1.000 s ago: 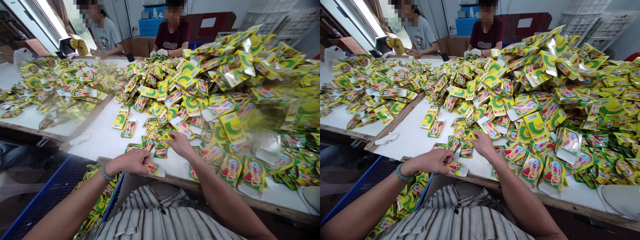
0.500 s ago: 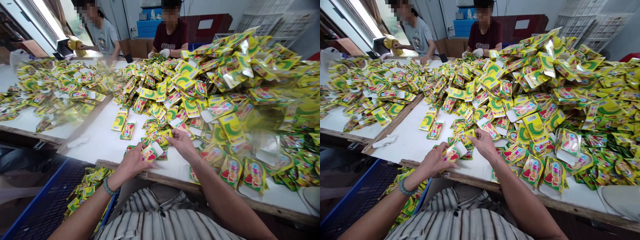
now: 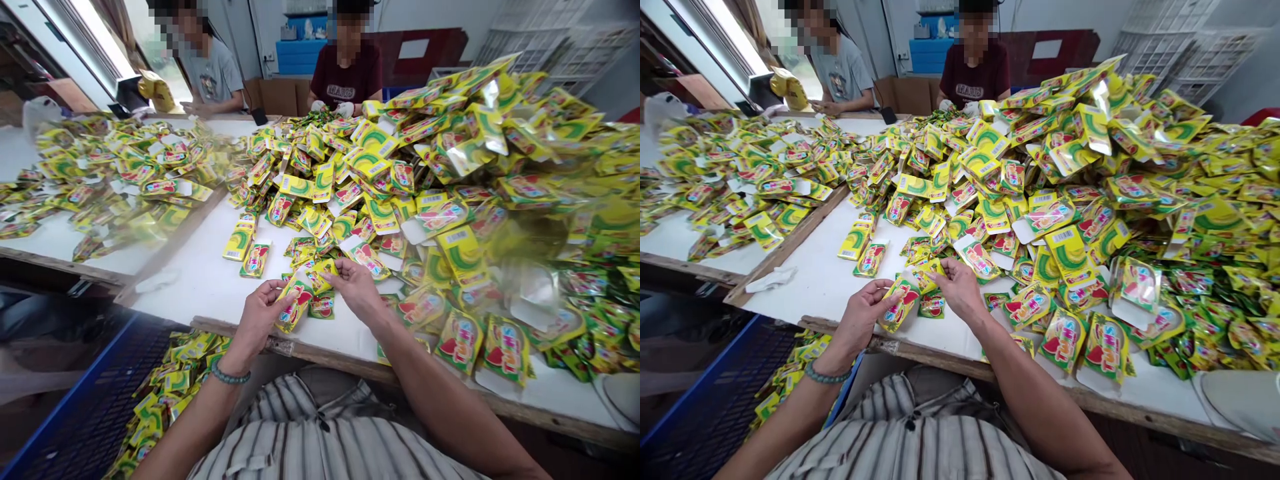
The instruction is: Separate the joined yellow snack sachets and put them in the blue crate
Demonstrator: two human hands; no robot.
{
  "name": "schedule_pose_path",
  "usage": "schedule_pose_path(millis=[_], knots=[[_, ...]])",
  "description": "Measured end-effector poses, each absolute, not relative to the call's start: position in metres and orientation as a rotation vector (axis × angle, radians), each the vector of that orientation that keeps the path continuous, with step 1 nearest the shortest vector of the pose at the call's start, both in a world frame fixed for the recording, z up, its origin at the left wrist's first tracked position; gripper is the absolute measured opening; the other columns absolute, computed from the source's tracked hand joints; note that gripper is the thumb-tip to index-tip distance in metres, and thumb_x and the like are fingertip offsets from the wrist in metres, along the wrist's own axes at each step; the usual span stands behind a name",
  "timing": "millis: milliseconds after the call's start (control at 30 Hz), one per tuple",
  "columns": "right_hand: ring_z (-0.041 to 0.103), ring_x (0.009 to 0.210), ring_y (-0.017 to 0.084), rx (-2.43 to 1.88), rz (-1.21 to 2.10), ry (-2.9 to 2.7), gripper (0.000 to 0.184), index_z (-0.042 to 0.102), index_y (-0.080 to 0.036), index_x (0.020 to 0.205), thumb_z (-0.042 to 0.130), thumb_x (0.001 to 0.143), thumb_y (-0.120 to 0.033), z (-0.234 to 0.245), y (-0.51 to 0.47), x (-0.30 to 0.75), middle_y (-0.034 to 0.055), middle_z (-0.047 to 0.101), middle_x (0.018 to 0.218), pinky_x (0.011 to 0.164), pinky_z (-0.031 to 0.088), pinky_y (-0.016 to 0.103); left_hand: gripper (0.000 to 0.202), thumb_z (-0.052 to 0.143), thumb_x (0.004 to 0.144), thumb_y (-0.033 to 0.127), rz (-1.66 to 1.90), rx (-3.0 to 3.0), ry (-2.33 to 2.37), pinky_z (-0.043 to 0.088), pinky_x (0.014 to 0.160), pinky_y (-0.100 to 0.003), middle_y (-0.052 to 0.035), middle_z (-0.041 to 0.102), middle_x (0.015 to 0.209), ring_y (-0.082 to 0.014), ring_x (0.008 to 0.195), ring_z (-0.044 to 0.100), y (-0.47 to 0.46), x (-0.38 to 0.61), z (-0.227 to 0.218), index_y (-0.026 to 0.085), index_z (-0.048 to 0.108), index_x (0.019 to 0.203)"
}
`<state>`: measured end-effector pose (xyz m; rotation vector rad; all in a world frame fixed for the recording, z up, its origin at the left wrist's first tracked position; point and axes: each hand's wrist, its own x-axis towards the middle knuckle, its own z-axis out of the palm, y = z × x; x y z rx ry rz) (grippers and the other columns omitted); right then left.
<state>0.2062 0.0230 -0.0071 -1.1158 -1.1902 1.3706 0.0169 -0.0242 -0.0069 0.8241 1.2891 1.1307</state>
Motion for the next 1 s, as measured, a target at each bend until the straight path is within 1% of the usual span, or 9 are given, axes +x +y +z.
schedule_pose_path(millis=[200,367,467,600,700,767,867,933,1000], knots=[[0.055,0.065,0.013,-1.1,1.281,-1.155,0.028,0.057,-0.019,0.077,0.07,0.067,-0.042,-0.007,0.023,0.202,-0.0014,0.061,0.071,0.063,0.045,0.026,0.049,0.084,0.058,0.033,1.082,0.833,1.243,0.055,0.063,-0.025,-0.0026,0.074,0.078,-0.0154,0.066,0.069,-0.025,0.017,-0.004,0.015,0.055,0.093],[0.043,0.06,0.011,-1.191,1.259,-1.515,0.025,0.052,-0.018,0.066,0.066,0.07,-0.039,-0.016,0.021,0.2,-0.0037,0.048,0.061,0.054,0.036,0.023,0.045,0.085,0.058,0.03,1.116,0.813,1.234,0.054,0.062,-0.024,-0.0017,0.074,0.078,-0.0142,0.063,0.068,-0.027,0.021,-0.003,0.015,0.055,0.088],[0.037,0.056,0.01,-1.254,1.165,-1.643,0.027,0.05,-0.019,0.063,0.066,0.072,-0.039,-0.018,0.021,0.199,-0.0053,0.04,0.057,0.052,0.031,0.022,0.045,0.085,0.058,0.028,1.089,0.785,1.224,0.055,0.063,-0.024,-0.0026,0.075,0.081,-0.0141,0.065,0.069,-0.028,0.024,-0.004,0.014,0.057,0.09],[0.043,0.055,0.011,-1.391,1.004,-1.722,0.028,0.055,-0.019,0.073,0.063,0.078,-0.045,-0.012,0.018,0.204,-0.0043,0.049,0.06,0.053,0.033,0.023,0.053,0.086,0.055,0.027,1.106,0.701,1.237,0.056,0.065,-0.024,-0.0041,0.075,0.083,-0.0145,0.067,0.069,-0.025,0.023,-0.003,0.013,0.061,0.1],[0.052,0.058,0.015,-1.678,0.757,-1.882,0.039,0.056,-0.019,0.071,0.053,0.086,-0.055,-0.006,0.011,0.208,0.0006,0.057,0.062,0.057,0.036,0.026,0.057,0.088,0.05,0.026,1.162,0.645,1.279,0.055,0.061,-0.025,-0.0033,0.074,0.078,-0.0156,0.063,0.069,-0.021,0.015,0.002,0.012,0.061,0.099],[0.059,0.067,0.02,-1.852,0.595,-2.074,0.043,0.059,-0.017,0.073,0.055,0.083,-0.058,-0.003,0.005,0.207,0.0067,0.063,0.07,0.06,0.038,0.029,0.059,0.089,0.046,0.025,1.199,0.638,1.321,0.055,0.058,-0.025,-0.0024,0.074,0.074,-0.0164,0.061,0.069,-0.02,0.007,0.004,0.012,0.061,0.096],[0.063,0.089,0.027,-1.931,0.521,-2.288,0.041,0.063,-0.014,0.09,0.065,0.078,-0.053,-0.001,-0.002,0.198,0.0143,0.067,0.094,0.069,0.042,0.031,0.06,0.089,0.044,0.024,1.227,0.664,1.377,0.055,0.059,-0.026,-0.0014,0.073,0.07,-0.0173,0.06,0.069,-0.019,-0.002,0.006,0.012,0.061,0.095],[0.062,0.097,0.028,-1.924,0.553,-2.334,0.042,0.061,-0.013,0.098,0.068,0.078,-0.049,0.0,-0.005,0.193,0.0147,0.065,0.102,0.073,0.043,0.031,0.059,0.089,0.045,0.025,1.221,0.679,1.399,0.055,0.06,-0.027,-0.0012,0.073,0.068,-0.0179,0.06,0.069,-0.02,-0.005,0.005,0.012,0.061,0.095],[0.062,0.099,0.027,-1.934,0.602,-2.328,0.044,0.059,-0.013,0.103,0.07,0.077,-0.047,0.002,-0.006,0.191,0.0141,0.065,0.105,0.074,0.043,0.03,0.057,0.088,0.045,0.026,1.203,0.687,1.41,0.055,0.059,-0.027,-0.0009,0.072,0.068,-0.0181,0.06,0.069,-0.021,-0.006,0.003,0.013,0.061,0.094]])
